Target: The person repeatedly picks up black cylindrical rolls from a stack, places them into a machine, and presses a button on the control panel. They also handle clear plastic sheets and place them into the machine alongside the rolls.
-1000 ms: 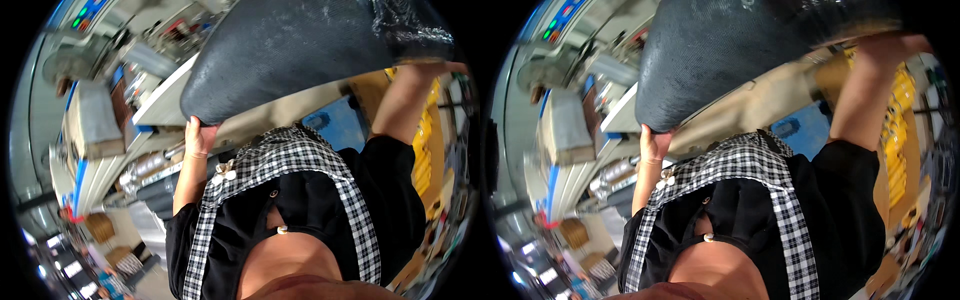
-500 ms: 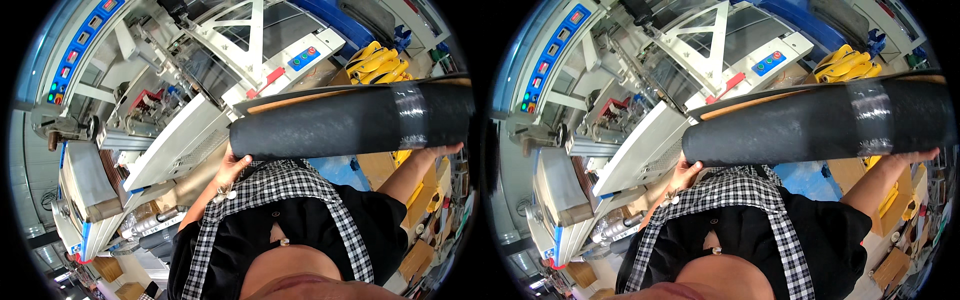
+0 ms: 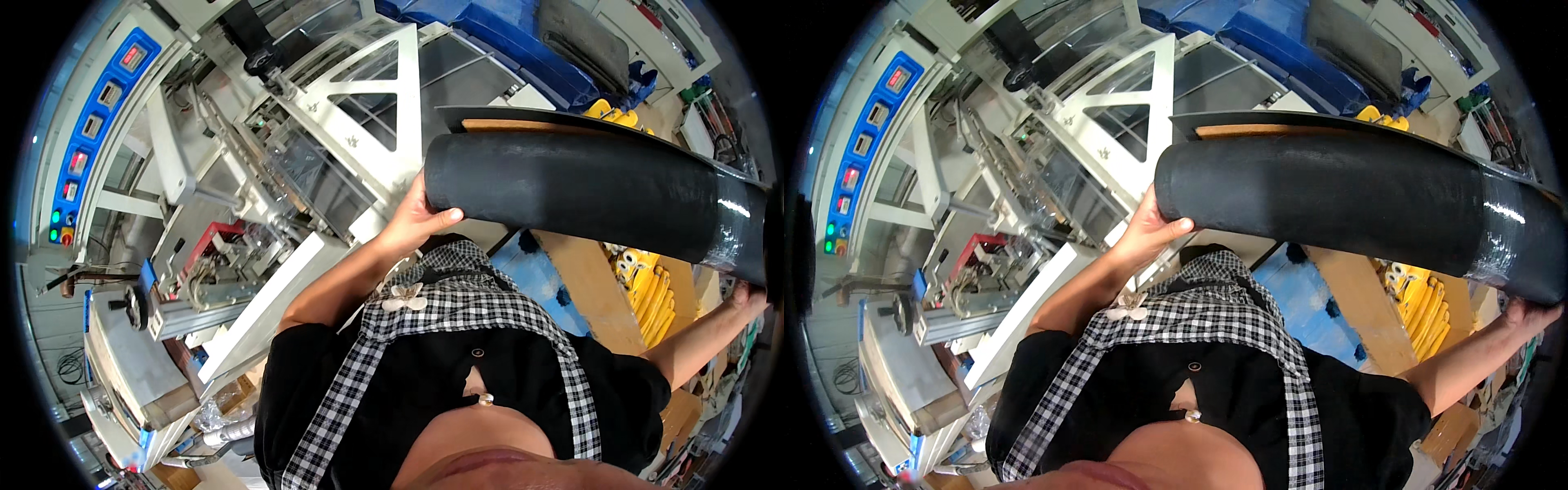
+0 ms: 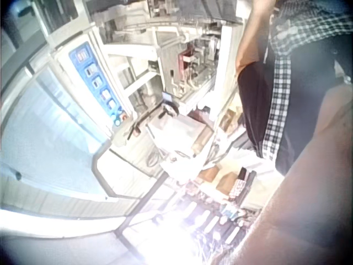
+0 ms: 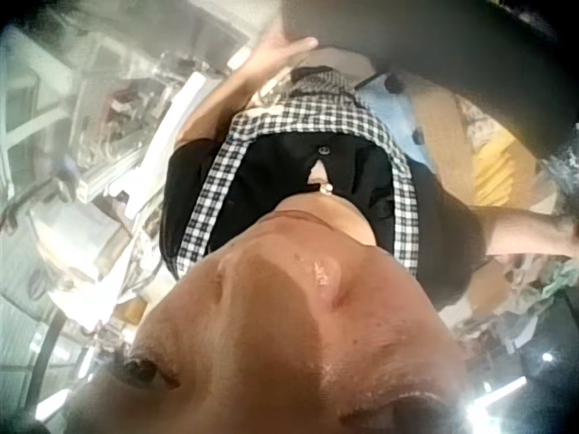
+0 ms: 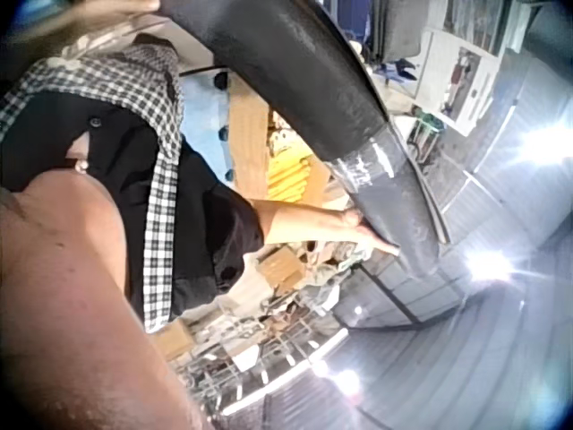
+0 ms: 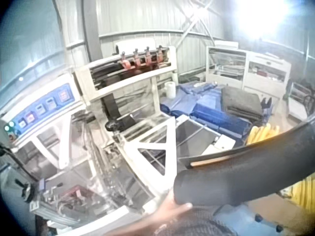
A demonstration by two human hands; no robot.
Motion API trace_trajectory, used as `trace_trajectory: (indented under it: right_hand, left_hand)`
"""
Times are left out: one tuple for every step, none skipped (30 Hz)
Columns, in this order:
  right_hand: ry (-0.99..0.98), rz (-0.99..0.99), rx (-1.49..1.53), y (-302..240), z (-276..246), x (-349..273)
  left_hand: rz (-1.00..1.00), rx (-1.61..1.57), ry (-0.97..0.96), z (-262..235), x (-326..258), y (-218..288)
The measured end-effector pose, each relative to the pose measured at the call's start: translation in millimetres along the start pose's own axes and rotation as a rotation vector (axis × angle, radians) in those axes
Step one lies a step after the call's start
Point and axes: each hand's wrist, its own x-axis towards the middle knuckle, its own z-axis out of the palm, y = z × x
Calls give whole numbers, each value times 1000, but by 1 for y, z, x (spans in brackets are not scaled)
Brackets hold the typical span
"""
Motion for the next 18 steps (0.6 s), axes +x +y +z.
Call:
trace_trajectory:
  right_hand:
    - [136, 20, -38, 13, -5, 4]
    - [257, 52, -91, 31, -2, 18]
    - [431, 102, -140, 53, -4, 31]
    - [356, 85, -128, 81, -5, 46]
    - [330, 88, -112, 113, -5, 64]
    - [267, 84, -89, 148, -5, 82]
    - [286, 144, -15, 184, -3, 104]
    - [286, 176, 48, 226, -9, 113]
    - [275, 204, 103, 269, -5, 131]
    - [268, 250, 162, 314, -2, 144]
    - [252, 274, 162, 359, 5, 158]
    - [247, 329, 140, 401, 12, 167]
    - [231, 407, 174, 444, 21, 174]
    - [205, 464, 193, 482, 32, 182]
    - [233, 526, 248, 526, 47, 180]
    - [221, 589, 243, 556, 57, 186]
    - [211, 649, 243, 590, 70, 188]
    - [165, 692, 278, 617, 83, 191]
  left_hand:
    - [2, 28, -12, -3, 17, -3]
    - [-14, 51, 16, -3, 42, -7]
    - [132, 76, -18, -4, 66, -14]
    - [117, 64, -8, -7, 93, -22]
    - [104, 52, 8, -9, 119, -31]
    - [129, 55, 17, -12, 147, -42]
    - [152, 70, 64, -15, 178, -55]
    - [148, 79, 87, -16, 201, -69]
    - [169, 79, 111, -20, 231, -83]
    - [195, 79, 128, -26, 261, -96]
    - [109, 106, 210, -32, 285, -110]
    - [76, 101, 285, -38, 302, -122]
    - [50, 98, 362, -45, 321, -133]
    - [27, 92, 439, -52, 337, -142]
    - [32, 149, 532, -72, 359, -139]
    - [42, 143, 589, -75, 365, -147]
    - [41, 136, 658, -84, 375, -155]
    - [31, 117, 724, -91, 381, -159]
